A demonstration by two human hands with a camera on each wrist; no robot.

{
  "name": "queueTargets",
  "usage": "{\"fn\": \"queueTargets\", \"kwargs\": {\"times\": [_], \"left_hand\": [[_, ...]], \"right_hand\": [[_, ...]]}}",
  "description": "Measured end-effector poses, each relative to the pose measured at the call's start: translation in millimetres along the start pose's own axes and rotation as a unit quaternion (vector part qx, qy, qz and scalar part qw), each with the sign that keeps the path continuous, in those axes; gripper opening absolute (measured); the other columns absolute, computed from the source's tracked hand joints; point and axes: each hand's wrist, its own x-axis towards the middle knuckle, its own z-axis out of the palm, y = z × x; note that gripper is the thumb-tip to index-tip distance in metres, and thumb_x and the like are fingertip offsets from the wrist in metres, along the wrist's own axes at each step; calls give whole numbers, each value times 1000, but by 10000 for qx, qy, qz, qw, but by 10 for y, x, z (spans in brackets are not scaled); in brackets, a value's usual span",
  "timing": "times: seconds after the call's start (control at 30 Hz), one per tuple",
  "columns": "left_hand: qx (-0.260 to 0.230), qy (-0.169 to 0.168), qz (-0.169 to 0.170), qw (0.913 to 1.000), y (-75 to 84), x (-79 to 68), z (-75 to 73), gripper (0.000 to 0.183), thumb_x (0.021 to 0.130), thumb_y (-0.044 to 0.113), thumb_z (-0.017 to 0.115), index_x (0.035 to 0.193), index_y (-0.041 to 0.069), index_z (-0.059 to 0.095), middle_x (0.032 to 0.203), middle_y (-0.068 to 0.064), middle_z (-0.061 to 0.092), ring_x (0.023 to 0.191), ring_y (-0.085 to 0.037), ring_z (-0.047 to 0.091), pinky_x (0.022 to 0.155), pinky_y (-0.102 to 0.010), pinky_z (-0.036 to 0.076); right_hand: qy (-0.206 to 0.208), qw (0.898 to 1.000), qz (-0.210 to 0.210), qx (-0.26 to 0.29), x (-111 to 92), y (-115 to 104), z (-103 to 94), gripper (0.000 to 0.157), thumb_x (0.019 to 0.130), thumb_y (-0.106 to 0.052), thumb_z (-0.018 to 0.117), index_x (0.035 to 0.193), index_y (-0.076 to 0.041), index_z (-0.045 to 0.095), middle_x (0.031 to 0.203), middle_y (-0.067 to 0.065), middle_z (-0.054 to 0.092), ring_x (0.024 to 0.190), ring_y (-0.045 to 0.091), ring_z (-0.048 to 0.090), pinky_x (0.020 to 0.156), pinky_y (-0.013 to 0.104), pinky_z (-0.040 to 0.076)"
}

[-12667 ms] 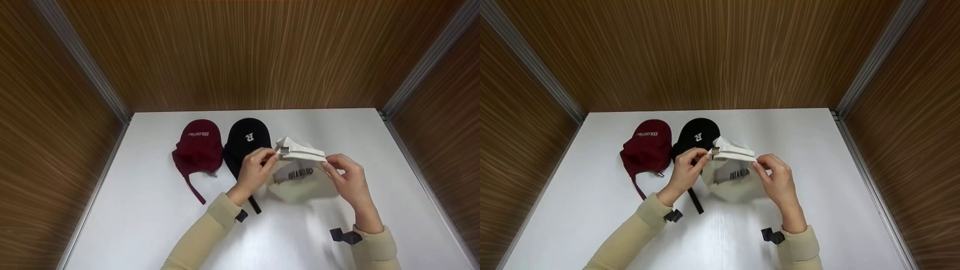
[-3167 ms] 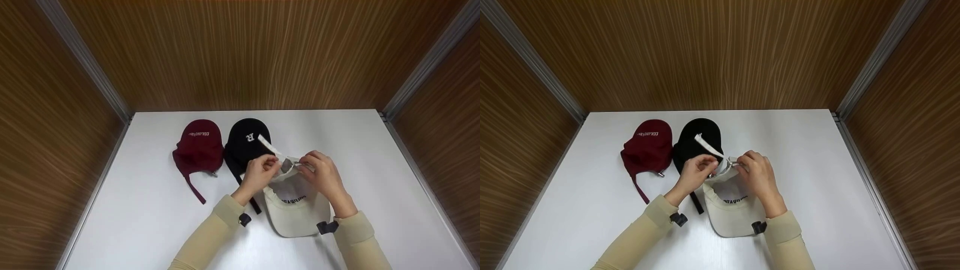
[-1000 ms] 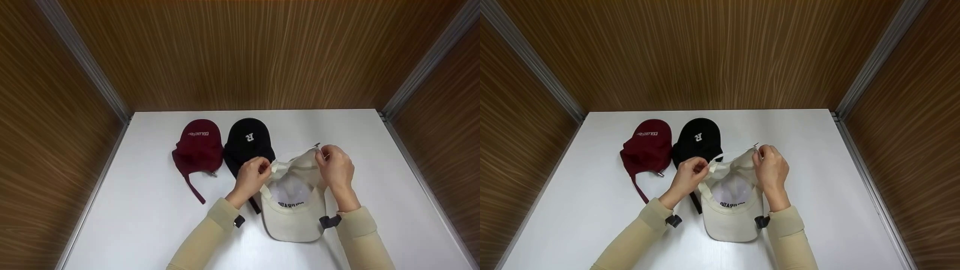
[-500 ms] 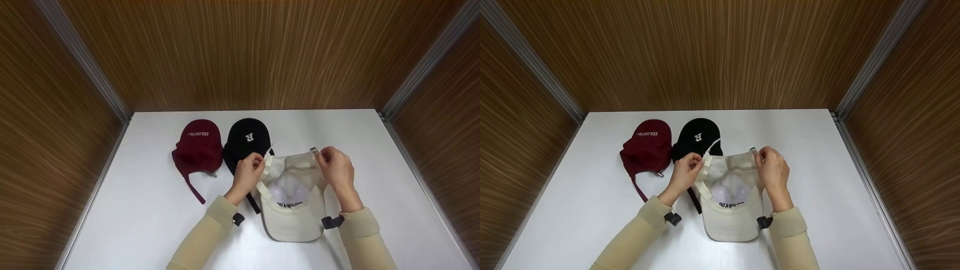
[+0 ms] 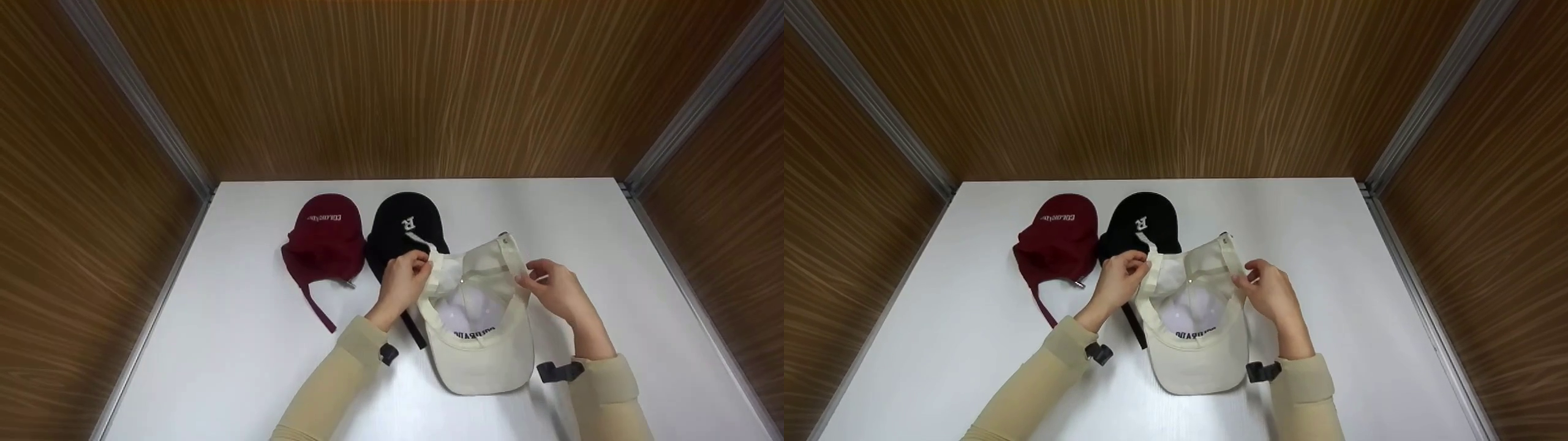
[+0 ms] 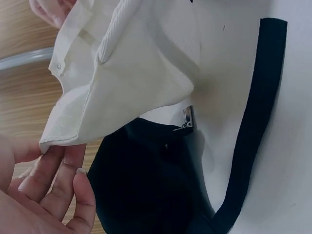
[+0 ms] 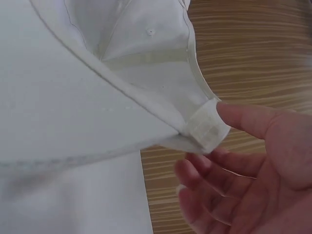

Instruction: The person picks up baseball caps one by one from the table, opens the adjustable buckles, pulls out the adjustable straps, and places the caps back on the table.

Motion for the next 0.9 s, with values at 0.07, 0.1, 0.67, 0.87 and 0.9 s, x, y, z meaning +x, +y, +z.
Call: {"fn": "queueTargets", "kwargs": {"times": [0.07, 0.1, 0.67, 0.87, 0.9], "left_hand": [[18, 30, 2, 10000, 2, 2, -1, 12, 92, 15, 67, 97, 5, 71, 84, -1, 72, 75, -11, 66, 71, -28, 52], [16, 44, -7, 10000, 3, 3, -3, 11, 92, 15, 67, 96, 5, 71, 83, 0, 72, 74, -11, 65, 70, -27, 52], [-207, 120, 31, 9997, 26, -1, -10, 13, 96, 15, 61, 96, 6, 70, 80, 1, 65, 71, -11, 59, 68, -27, 49], [-280, 157, 166, 9993, 74, 16, -47, 12, 95, 14, 62, 94, 6, 70, 80, 1, 65, 72, -10, 59, 68, -25, 49], [-284, 159, 173, 9993, 89, 20, -59, 11, 95, 15, 63, 94, 6, 70, 80, 1, 65, 72, -10, 59, 68, -24, 49]], "right_hand": [[-283, 9992, 180, 204, -36, 44, -9, 55, 97, -31, 63, 130, 11, 51, 111, 21, 62, 103, 35, 60, 83, 45, 51], [-407, 9984, 252, 295, -56, 67, -11, 54, 97, -31, 63, 130, 11, 52, 111, 20, 62, 101, 34, 61, 82, 43, 52], [-1125, 9836, 238, 1390, -207, 304, 28, 22, 98, -11, 58, 106, 10, 62, 85, 10, 64, 77, 21, 64, 67, 32, 55], [-1018, 9844, 261, 1414, -227, 277, 15, 20, 99, -10, 57, 106, 8, 63, 86, 11, 64, 76, 22, 63, 66, 33, 55], [-1007, 9846, 258, 1403, -233, 270, 9, 20, 99, -10, 57, 107, 8, 63, 87, 11, 65, 76, 22, 63, 66, 33, 55]]}}
